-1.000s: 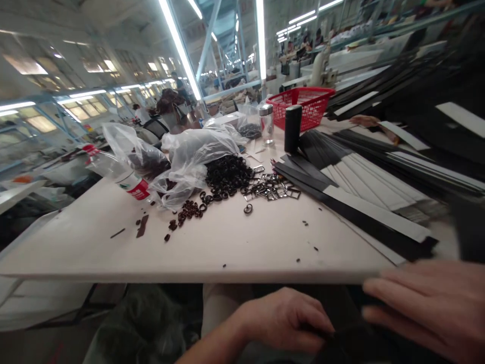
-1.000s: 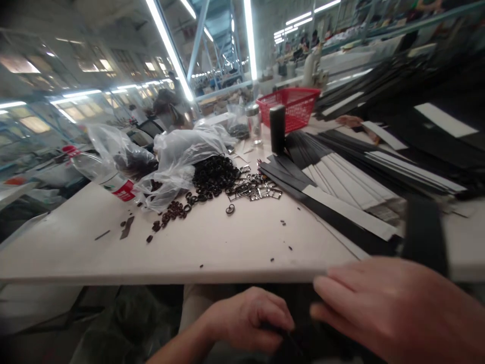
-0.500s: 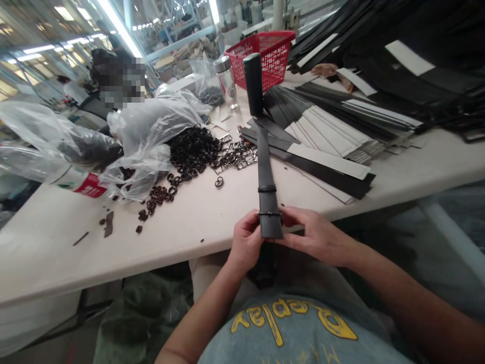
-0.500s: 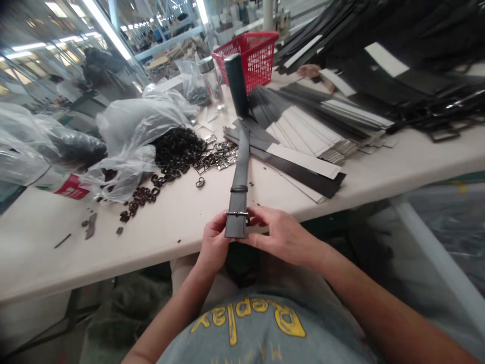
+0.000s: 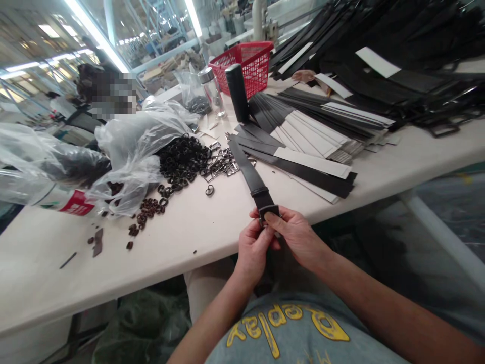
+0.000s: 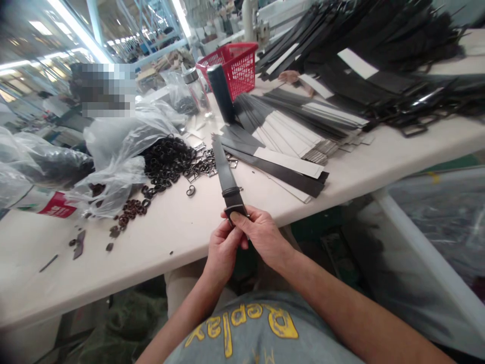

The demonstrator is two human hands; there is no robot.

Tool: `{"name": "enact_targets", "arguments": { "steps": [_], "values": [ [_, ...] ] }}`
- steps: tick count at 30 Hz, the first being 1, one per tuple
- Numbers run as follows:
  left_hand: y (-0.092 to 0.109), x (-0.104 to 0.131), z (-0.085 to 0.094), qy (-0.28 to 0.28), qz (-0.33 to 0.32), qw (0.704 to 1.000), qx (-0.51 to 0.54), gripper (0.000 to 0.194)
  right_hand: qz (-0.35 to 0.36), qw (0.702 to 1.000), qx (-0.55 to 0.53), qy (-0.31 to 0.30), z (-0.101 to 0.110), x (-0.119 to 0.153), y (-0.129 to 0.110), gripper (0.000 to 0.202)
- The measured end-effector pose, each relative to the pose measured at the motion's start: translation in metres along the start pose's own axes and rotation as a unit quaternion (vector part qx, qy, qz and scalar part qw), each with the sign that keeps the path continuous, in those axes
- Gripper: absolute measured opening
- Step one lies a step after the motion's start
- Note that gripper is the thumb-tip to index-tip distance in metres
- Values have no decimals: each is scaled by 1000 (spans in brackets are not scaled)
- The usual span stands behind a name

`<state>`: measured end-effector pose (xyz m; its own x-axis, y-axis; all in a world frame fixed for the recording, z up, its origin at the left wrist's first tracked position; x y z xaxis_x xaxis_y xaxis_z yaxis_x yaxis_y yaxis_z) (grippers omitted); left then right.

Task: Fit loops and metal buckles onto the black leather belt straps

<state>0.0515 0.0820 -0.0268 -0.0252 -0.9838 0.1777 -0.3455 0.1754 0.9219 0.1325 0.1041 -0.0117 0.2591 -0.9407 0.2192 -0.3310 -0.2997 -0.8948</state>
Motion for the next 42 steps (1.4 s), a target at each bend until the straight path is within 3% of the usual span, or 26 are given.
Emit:
{"name": "enact_targets", "arguments": {
  "steps": [4,9,13,17,20,23,26,30,33,35,37,40,42],
  "values": [
    [-10,-3,0,-2,15,1000,19,30,2,1000,12,28,1,-5,3,41],
    [-5,-8,1,-18,36,999,9,33,18,998,53,26,3,-9,-2,41],
    [9,-9,1,-81,37,993,-73,35,92,988,118,43,14,-17,-18,38],
    [22,-6,24,-79,16,975,-205,26,152,972,173,43,21,-23,-25,36],
    [49,-13,56,-28,-47,932,-357,20,150,975,163,9,17,-24,-21,35],
    [95,-30,88,56,-142,843,-516,14,157,973,168,-11,14,-22,-21,35],
    [125,-55,107,94,-182,771,-603,13,167,965,199,-13,15,-21,-21,36],
    [131,-89,119,95,-175,718,-667,12,156,955,251,-10,17,-25,-18,36],
    [125,-105,124,87,-168,704,-685,11,141,951,275,-7,17,-28,-17,36],
    [123,-109,128,98,-170,709,-677,11,140,950,279,-8,15,-28,-19,34],
    [123,-107,129,113,-170,744,-636,10,143,949,281,-7,13,-27,-22,33],
    [109,-96,120,91,-138,874,-457,14,144,948,282,6,12,-26,-25,32],
    [93,-85,102,53,-106,950,-289,22,140,952,272,13,11,-26,-26,33]
  ]
}}
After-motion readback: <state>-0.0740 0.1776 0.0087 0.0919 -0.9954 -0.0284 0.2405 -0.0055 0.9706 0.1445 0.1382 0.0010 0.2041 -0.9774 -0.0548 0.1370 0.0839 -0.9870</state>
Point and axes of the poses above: each hand's wrist, its own x-axis away from the middle knuckle, its own z-axis out of the back of the hand, y = z × x, the point moved 9 cm from there along -x, towards the middle knuckle, and after that the axes turned 4 degrees about x, right-handed, at the moved point
